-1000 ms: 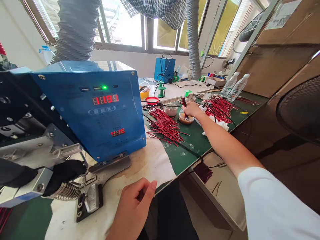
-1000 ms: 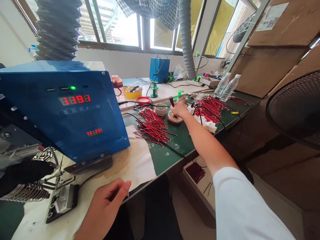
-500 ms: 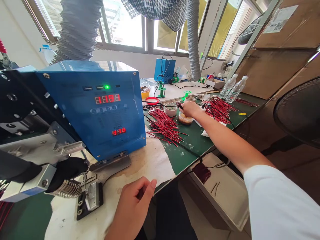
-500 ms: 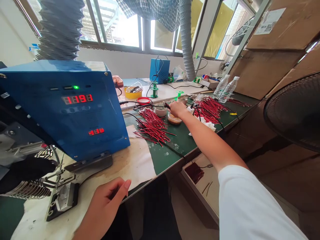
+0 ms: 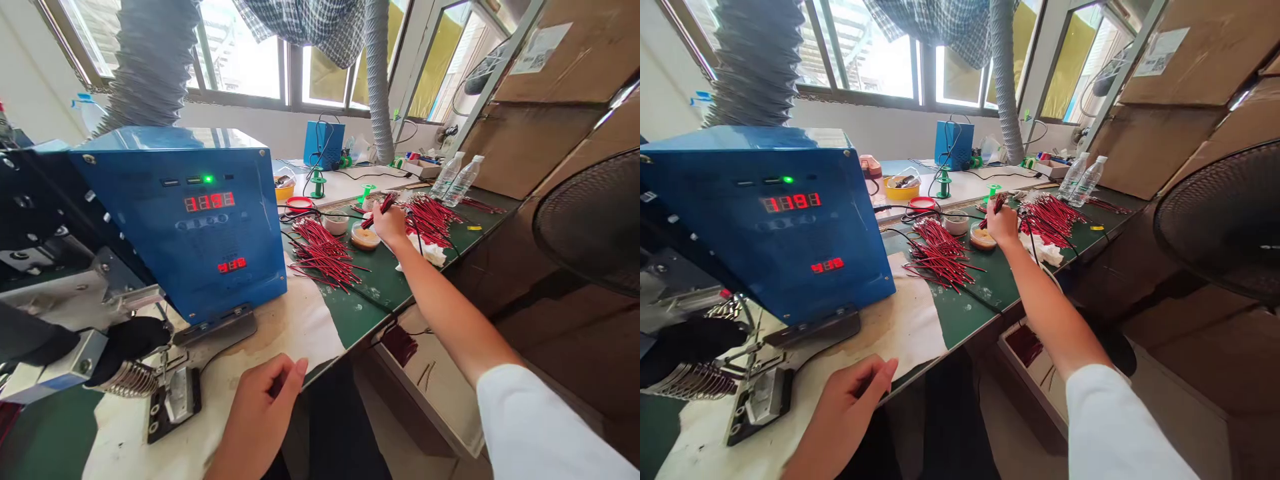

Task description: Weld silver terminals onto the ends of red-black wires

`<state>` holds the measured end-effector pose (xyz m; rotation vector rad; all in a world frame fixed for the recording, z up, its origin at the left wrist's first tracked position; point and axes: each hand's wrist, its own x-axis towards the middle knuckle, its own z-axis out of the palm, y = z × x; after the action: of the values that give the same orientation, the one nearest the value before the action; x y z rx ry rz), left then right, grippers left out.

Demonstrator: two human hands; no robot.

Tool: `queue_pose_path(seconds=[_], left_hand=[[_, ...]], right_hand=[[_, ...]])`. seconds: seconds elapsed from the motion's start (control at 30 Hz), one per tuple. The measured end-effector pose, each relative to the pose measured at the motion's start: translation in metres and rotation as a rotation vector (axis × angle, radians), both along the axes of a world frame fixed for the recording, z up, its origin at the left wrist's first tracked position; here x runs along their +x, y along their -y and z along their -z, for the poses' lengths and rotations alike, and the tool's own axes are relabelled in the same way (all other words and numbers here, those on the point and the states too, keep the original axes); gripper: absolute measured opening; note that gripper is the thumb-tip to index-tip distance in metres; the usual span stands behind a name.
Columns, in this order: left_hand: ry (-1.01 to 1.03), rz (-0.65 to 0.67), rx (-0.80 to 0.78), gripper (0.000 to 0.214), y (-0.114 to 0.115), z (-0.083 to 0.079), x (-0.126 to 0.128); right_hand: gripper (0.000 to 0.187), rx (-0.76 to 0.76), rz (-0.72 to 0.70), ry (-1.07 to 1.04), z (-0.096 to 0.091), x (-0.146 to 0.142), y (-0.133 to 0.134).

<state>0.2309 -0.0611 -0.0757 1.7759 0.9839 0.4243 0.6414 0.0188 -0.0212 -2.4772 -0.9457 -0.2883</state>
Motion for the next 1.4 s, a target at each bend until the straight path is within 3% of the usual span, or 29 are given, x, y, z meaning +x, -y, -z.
queue_pose_path(seconds=[0.17, 0.33, 0.57, 0.83, 1.1, 1.27, 1.4], left_hand=[[-0.018, 0.021, 0.013, 0.060, -0.003, 0.001, -0.003], [-0.018, 0.022, 0.011, 0.060, -0.002, 0.004, -0.005], [-0.008, -0.007, 0.009, 0.061, -0.001, -0.001, -0.001], [-0.027, 0.005, 0.006, 0.060, 0.000, -0.002, -0.004], [-0.019, 0.001, -0.011, 0.060, -0.002, -0.004, 0.000], [-0.005, 0.019, 0.004, 0.060, -0.002, 0.002, -0.004], [-0.010, 0.020, 0.012, 0.060, -0.002, 0.001, -0.004]], right_hand=[[0.037, 0.152, 0.192, -0.127, 0.021, -0.004, 0.003], [0.037, 0.236, 0.323, -0.228, 0.028, 0.000, -0.001], [0.038, 0.222, 0.364, -0.229, 0.030, 0.002, -0.001], [0.037, 0.067, 0.212, -0.096, 0.020, 0.003, 0.004], [0.037, -0.083, -0.119, 0.161, -0.001, -0.005, 0.008], [0.036, -0.224, -0.305, 0.233, -0.005, -0.001, 0.011], [0.035, -0.188, -0.340, 0.261, -0.005, -0.006, 0.017]])
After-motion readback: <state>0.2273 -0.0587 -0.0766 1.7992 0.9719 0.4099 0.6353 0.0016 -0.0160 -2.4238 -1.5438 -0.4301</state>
